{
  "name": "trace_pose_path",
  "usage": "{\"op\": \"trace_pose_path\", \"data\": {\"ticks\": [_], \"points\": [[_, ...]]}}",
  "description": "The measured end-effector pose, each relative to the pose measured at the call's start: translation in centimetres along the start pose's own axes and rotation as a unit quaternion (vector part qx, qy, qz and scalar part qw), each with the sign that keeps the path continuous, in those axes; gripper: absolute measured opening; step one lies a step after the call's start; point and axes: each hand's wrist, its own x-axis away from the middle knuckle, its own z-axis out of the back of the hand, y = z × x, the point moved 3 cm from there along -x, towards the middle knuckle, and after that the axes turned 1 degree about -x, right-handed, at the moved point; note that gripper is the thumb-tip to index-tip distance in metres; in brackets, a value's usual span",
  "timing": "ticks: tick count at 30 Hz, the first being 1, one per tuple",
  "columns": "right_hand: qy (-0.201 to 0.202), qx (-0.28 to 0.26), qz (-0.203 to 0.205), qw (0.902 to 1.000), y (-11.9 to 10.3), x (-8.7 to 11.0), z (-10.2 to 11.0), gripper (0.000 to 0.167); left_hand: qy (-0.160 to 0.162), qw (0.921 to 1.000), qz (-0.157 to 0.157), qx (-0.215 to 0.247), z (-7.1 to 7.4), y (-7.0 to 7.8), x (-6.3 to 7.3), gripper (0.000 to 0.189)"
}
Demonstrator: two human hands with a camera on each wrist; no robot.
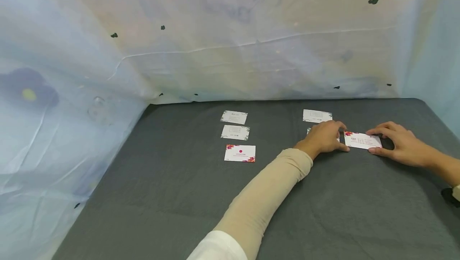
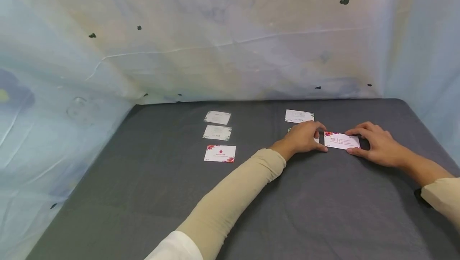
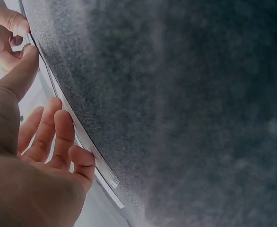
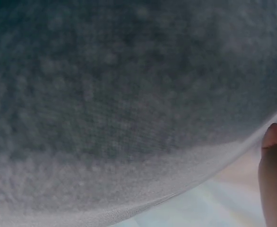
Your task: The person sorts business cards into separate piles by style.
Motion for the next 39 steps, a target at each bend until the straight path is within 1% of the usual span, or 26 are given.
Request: {"op": "trace_pose_path", "data": {"ticks": [2, 4, 6, 8, 12, 14, 20, 23, 26, 30, 33, 39], "points": [[0.008, 0.002, 0.005, 1.0, -0.1, 0.0, 0.0, 0.049, 0.007, 0.9999, 0.01, 0.004, 0.0, -0.2, -0.1, 0.066], [0.017, -0.004, 0.012, 0.9998, -0.2, -0.1, 0.0, 0.048, 0.011, 0.9997, 0.021, 0.007, 0.0, -0.2, -0.1, 0.068], [0.026, -0.015, 0.012, 0.9995, -0.3, -0.2, 0.1, 0.049, 0.012, 0.9996, 0.025, 0.008, 0.0, -0.2, -0.2, 0.071], [0.035, -0.024, 0.014, 0.999, -0.5, -0.2, 0.1, 0.049, 0.012, 0.9996, 0.026, 0.002, 0.0, -0.1, -0.2, 0.073], [0.051, -0.04, 0.019, 0.9977, -0.9, -0.2, 0.2, 0.05, 0.006, 0.9998, 0.014, -0.011, 0.1, 0.2, -0.3, 0.073], [0.055, -0.045, 0.022, 0.9972, -1.0, -0.2, 0.2, 0.05, 0.003, 0.9999, 0.01, -0.01, 0.1, 0.3, -0.4, 0.071], [0.048, -0.061, 0.02, 0.9968, -1.1, -0.3, 0.2, 0.051, 0.003, 1.0, 0.003, -0.005, 0.1, 0.4, -0.4, 0.069], [0.041, -0.065, 0.011, 0.9969, -1.0, -0.3, 0.2, 0.054, 0.014, 0.9999, -0.004, -0.001, 0.3, 0.3, -0.3, 0.065], [0.035, -0.063, -0.006, 0.9974, -0.8, -0.2, 0.1, 0.061, 0.029, 0.9996, -0.007, 0.005, 0.5, 0.2, -0.2, 0.062], [0.042, -0.053, -0.023, 0.9974, -0.6, 0.1, 0.3, 0.064, 0.044, 0.999, 0.003, 0.009, 0.6, 0.0, -0.2, 0.063], [0.05, -0.049, -0.028, 0.9972, -0.6, 0.2, 0.5, 0.059, 0.05, 0.9985, 0.017, 0.011, 0.5, -0.1, -0.2, 0.064], [0.049, -0.05, -0.03, 0.9971, -0.7, 0.2, 0.5, 0.058, 0.059, 0.9975, 0.038, 0.002, 0.4, -0.1, -0.1, 0.065]]}}
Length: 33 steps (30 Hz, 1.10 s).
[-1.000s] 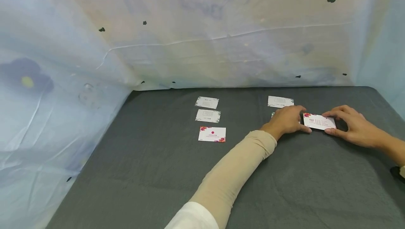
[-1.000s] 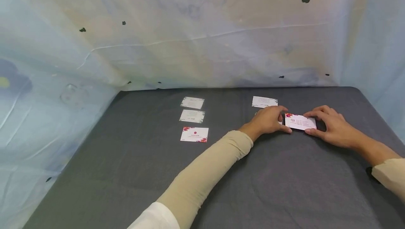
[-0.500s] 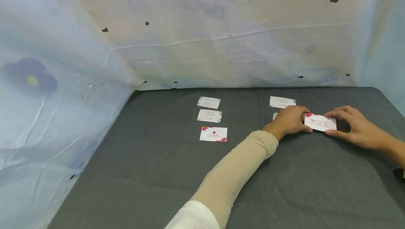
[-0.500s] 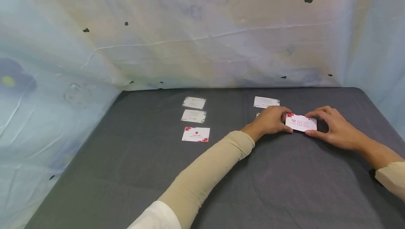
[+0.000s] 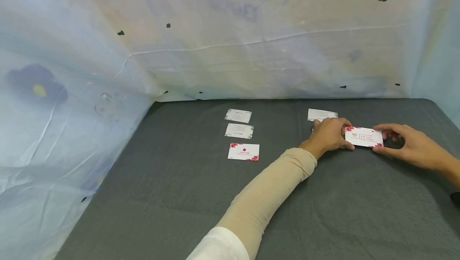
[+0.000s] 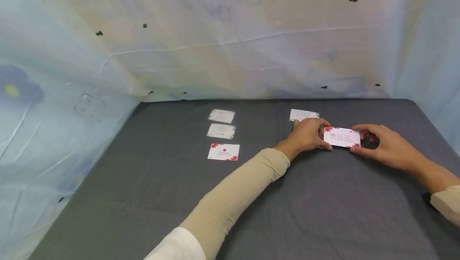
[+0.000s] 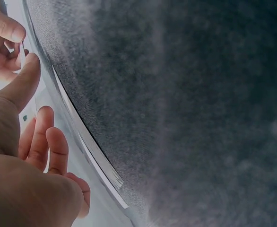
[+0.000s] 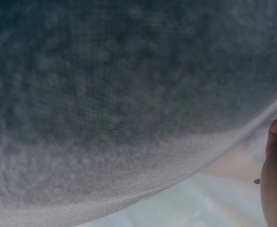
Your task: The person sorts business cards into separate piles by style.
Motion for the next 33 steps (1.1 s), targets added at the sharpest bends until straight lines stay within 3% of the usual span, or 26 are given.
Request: {"op": "trace_pose_path", "data": {"ticks": [10, 19, 25, 33], "points": [[-0.001, 0.002, -0.011, 0.9999, -0.1, 0.0, 0.6, 0.055, 0.007, 0.9997, 0.01, -0.023, 0.5, 0.9, 0.3, 0.065], [-0.01, -0.013, -0.012, 0.9998, -1.0, -0.3, 0.6, 0.05, 0.021, 0.999, 0.017, -0.036, 0.8, 0.4, 0.9, 0.066], [-0.014, -0.019, -0.019, 0.9995, -2.0, -0.5, 0.4, 0.051, 0.035, 0.9977, 0.008, -0.058, 1.4, -0.2, 1.9, 0.066], [-0.03, -0.076, -0.023, 0.9964, -3.5, -0.1, -0.6, 0.048, 0.029, 0.9975, -0.007, -0.065, 1.9, -1.5, 4.0, 0.064]]}}
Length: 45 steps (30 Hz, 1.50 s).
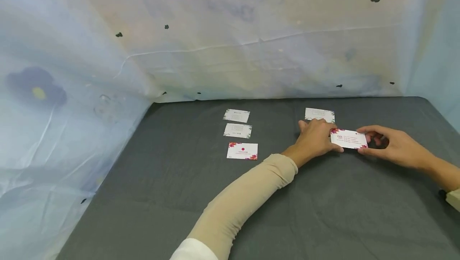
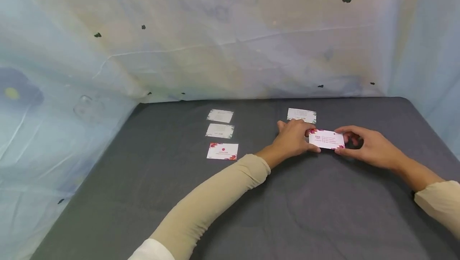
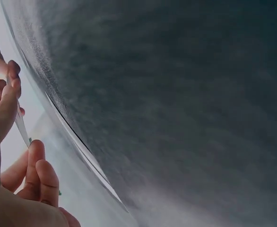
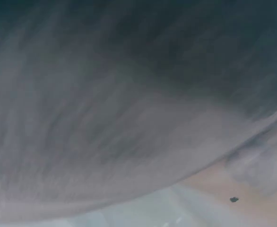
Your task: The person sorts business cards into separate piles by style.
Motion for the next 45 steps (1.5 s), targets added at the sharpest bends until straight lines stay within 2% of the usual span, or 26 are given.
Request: {"op": "trace_pose_path", "data": {"ticks": [3, 7, 11, 16, 22, 30, 35, 45], "points": [[-0.008, 0.0, 0.006, 1.0, -0.6, -0.3, -0.3, 0.049, 0.014, 0.9997, -0.001, 0.02, 0.2, -0.8, 0.7, 0.063], [-0.024, 0.006, 0.028, 0.9993, -1.6, -0.7, -1.1, 0.049, 0.016, 0.9989, 0.014, 0.043, 0.3, -1.9, 1.5, 0.064], [-0.028, 0.017, 0.045, 0.9985, -2.7, -1.0, -2.2, 0.048, 0.01, 0.9988, 0.029, 0.037, 0.2, -3.2, 2.4, 0.066], [-0.013, 0.035, 0.062, 0.9974, -4.2, -1.1, -2.8, 0.047, 0.017, 0.9991, 0.026, 0.03, 0.5, -4.2, 3.4, 0.066], [-0.012, 0.02, 0.065, 0.9976, -5.7, -1.4, -3.5, 0.042, 0.026, 0.9988, 0.028, 0.031, 0.8, -5.5, 4.6, 0.066], [-0.015, 0.021, 0.08, 0.9964, -7.6, -2.0, -4.7, 0.045, 0.041, 0.9983, 0.025, 0.034, 1.2, -7.4, 6.1, 0.061], [-0.016, 0.015, 0.082, 0.9964, -8.9, -2.5, -5.3, 0.045, 0.042, 0.9983, 0.011, 0.038, 1.6, -8.9, 6.6, 0.062], [-0.014, 0.015, 0.094, 0.9954, -11.3, -4.0, -6.9, 0.043, 0.022, 0.9951, 0.008, 0.096, 2.2, -12.5, 6.9, 0.06]]}}
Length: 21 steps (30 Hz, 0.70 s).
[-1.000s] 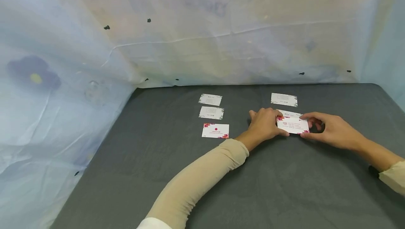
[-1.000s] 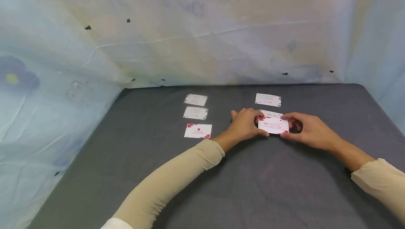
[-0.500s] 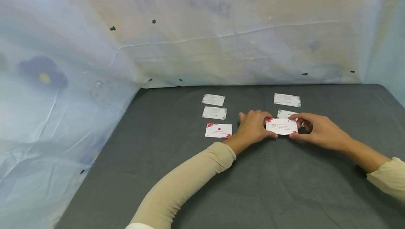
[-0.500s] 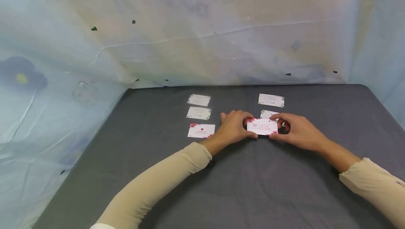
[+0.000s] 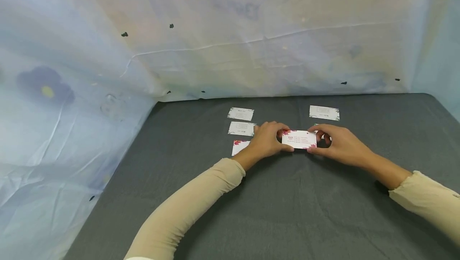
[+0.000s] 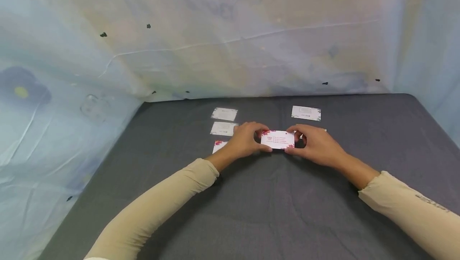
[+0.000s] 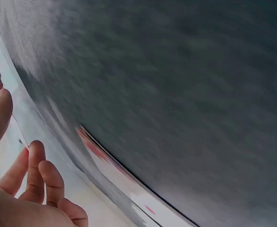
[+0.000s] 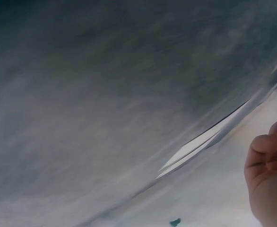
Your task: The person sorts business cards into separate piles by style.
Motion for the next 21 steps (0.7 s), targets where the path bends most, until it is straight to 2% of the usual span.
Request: {"op": "trace_pose_path", "data": {"ticks": [6, 15, 21], "points": [[-0.011, -0.005, 0.006, 0.9999, -1.2, -0.9, -1.2, 0.047, -0.016, 0.9998, -0.008, 0.009, 0.4, -1.9, 0.8, 0.06], [-0.035, -0.001, -0.009, 0.9994, -3.6, -2.7, -2.9, 0.054, -0.017, 0.9993, -0.03, 0.018, 2.5, -5.2, 2.0, 0.063], [-0.037, -0.007, 0.009, 0.9992, -5.2, -3.6, -3.8, 0.055, -0.019, 0.9992, -0.031, 0.018, 3.7, -6.8, 3.0, 0.062]]}}
